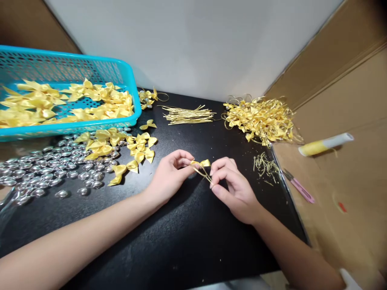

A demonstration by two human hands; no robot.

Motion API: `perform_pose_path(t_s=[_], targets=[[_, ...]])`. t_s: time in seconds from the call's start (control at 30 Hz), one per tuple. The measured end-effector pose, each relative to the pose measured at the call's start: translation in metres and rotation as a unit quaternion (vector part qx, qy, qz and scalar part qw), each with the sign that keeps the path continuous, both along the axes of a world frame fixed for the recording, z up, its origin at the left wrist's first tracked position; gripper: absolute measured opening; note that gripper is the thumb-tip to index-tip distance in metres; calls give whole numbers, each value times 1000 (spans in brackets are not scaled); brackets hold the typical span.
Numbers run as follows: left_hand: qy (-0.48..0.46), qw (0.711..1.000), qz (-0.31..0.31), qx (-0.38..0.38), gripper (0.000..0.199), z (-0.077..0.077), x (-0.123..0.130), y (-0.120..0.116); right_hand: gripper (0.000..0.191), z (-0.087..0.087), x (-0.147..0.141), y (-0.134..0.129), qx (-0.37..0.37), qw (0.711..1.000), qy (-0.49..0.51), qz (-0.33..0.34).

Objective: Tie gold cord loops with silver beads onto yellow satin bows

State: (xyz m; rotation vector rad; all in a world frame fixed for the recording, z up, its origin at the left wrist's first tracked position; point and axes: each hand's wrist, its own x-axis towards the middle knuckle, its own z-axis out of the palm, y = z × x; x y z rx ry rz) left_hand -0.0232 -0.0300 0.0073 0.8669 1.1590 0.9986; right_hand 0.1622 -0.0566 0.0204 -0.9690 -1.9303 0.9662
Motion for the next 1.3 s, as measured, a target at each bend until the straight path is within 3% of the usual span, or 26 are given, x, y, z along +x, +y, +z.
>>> perform_pose_path(t_s=[0.17,0.37,0.5,0.63,0.73,0.87,1.03,1.13,1.3], targets=[[-19,1000,24,-6,28,-4,-1,5,9,3,6,1,15,997,50,49],[-26,999,36,3,24,-7,-3,9,8,0,12,-1,15,999,20,-28],[-32,998,53,28,25,-7,-4,10,7,-3,11,1,-22,995,101,-1],[-37,997,48,53,26,-7,-6,10,5,-8,5,3,-77,971,220,46],[-77,996,30,27,28,-7,-7,11,5,-14,3,4,-120,957,262,28],[-127,991,10,-30,31,-3,-8,14,10,-22,1,8,-174,952,247,-41],[-160,981,-47,-100,33,2,-13,21,19,-26,-1,13,-226,950,205,-72],[-172,975,-70,-122,32,5,-15,23,16,-27,0,14,-208,957,180,-95],[-215,960,-96,-149,31,10,-15,20,7,-30,-1,13,-126,987,70,-70]])
